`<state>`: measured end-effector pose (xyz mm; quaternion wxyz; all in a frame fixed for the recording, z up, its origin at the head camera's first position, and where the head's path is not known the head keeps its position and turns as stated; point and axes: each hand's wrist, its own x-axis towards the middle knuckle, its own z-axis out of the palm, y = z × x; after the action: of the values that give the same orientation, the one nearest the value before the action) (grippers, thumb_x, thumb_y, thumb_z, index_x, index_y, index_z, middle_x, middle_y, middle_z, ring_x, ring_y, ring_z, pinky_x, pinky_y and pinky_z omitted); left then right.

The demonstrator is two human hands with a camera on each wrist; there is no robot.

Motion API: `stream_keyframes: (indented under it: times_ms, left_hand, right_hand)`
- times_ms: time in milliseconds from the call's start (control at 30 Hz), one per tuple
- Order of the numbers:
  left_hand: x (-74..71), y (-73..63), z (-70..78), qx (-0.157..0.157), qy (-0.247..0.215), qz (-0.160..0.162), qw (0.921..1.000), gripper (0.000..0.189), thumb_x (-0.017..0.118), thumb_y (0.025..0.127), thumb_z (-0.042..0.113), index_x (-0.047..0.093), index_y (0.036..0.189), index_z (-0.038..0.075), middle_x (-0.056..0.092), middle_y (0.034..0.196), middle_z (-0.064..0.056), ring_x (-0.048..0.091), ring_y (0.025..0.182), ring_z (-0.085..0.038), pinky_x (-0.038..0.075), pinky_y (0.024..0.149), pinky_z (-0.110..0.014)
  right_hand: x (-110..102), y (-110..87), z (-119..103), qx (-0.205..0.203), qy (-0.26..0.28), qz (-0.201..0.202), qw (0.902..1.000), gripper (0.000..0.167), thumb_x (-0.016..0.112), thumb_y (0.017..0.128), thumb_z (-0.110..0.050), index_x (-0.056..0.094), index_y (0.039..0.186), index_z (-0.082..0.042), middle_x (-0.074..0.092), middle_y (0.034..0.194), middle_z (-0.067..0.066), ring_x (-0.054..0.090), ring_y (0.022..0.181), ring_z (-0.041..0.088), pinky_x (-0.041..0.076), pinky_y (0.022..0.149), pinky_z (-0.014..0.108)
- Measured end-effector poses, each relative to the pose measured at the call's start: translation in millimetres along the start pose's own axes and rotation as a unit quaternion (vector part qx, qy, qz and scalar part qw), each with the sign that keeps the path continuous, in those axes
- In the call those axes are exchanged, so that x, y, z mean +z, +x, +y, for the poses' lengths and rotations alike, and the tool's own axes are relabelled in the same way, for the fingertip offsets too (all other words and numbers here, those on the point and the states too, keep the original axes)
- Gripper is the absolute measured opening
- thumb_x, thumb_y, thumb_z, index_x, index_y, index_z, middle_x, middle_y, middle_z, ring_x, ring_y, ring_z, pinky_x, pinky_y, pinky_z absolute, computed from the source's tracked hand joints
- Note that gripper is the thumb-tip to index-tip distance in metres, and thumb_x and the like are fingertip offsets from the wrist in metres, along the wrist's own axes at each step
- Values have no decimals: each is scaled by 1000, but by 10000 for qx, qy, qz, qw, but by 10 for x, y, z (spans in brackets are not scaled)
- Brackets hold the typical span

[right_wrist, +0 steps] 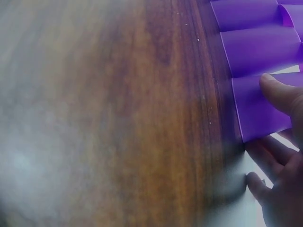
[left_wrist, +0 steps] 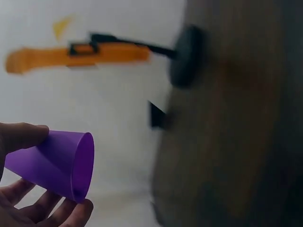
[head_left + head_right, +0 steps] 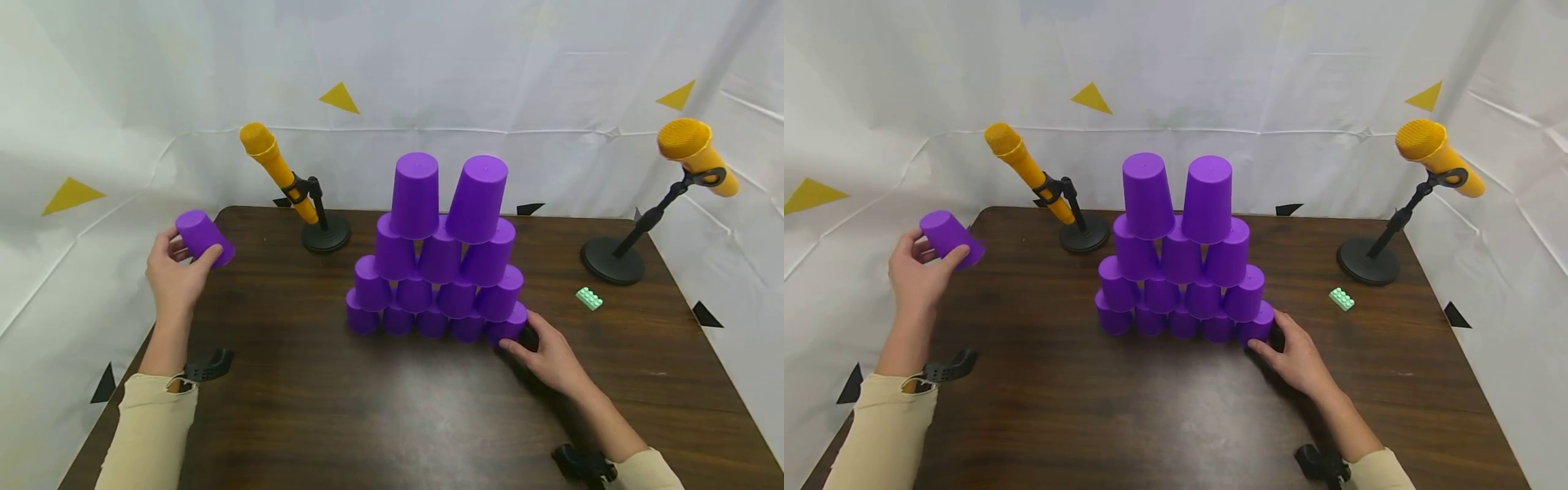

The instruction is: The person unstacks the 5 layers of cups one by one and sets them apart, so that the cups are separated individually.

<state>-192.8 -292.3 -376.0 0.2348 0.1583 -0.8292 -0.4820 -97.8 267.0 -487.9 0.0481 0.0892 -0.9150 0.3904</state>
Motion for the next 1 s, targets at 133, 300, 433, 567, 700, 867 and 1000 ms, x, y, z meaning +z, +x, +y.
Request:
stream_keyframes:
  times_ms: [133, 300, 433, 567, 700, 867, 1000]
  left_hand:
    - [-29, 130, -474, -447, 681, -95, 9966, 72, 77, 84, 30, 45, 144, 8, 56, 130, -19, 56, 113, -30, 47, 96, -41]
    - [-36, 272, -842, -678, 1014, -198, 9923, 76, 78, 84, 30, 41, 145, 5, 55, 134, -23, 56, 118, -37, 45, 98, -49]
    - [-21, 344, -979, -755, 1105, -218, 9908, 77, 78, 84, 28, 39, 145, 2, 53, 135, -24, 55, 119, -38, 45, 98, -50]
    - [7, 384, -1071, -753, 1116, -217, 9907, 77, 77, 85, 26, 37, 145, 0, 51, 136, -26, 54, 120, -40, 44, 100, -51]
    - [25, 401, -1146, -788, 1129, -211, 9903, 76, 76, 86, 24, 36, 145, -1, 49, 137, -27, 52, 121, -41, 43, 101, -51]
    - [50, 411, -1205, -846, 1152, -221, 9895, 75, 75, 87, 22, 34, 145, -1, 47, 140, -27, 51, 123, -42, 41, 103, -51]
    - [66, 422, -1230, -884, 1105, -258, 9896, 73, 73, 88, 20, 32, 146, 0, 46, 141, -27, 50, 124, -41, 40, 103, -51]
  right_hand:
    - [-4, -15, 2, -6, 12, 37, 10000, 62, 79, 85, -24, 51, 135, -1, 59, 127, 24, 53, 120, 43, 37, 100, 60]
    - [-4, -22, 5, -10, 60, 20, 10000, 61, 78, 85, -23, 51, 136, -1, 59, 128, 23, 53, 121, 42, 37, 101, 59]
    - [-2, -18, 16, -8, 96, -4, 10000, 61, 78, 86, -24, 51, 136, -1, 58, 129, 23, 52, 121, 42, 37, 101, 59]
    - [6, -13, 32, -4, 88, -29, 10000, 62, 78, 86, -23, 50, 136, -1, 58, 129, 24, 52, 122, 43, 36, 101, 60]
    - [13, -11, 37, -4, 97, -57, 9999, 61, 78, 86, -23, 50, 136, -1, 58, 129, 23, 51, 122, 42, 36, 102, 60]
    - [1, -13, 27, -29, 127, -43, 9999, 61, 77, 86, -24, 50, 136, 0, 58, 129, 23, 52, 122, 43, 36, 101, 60]
    - [-6, -11, 33, -12, 127, -43, 9999, 62, 77, 86, -25, 50, 136, 0, 57, 129, 24, 51, 122, 43, 36, 101, 61]
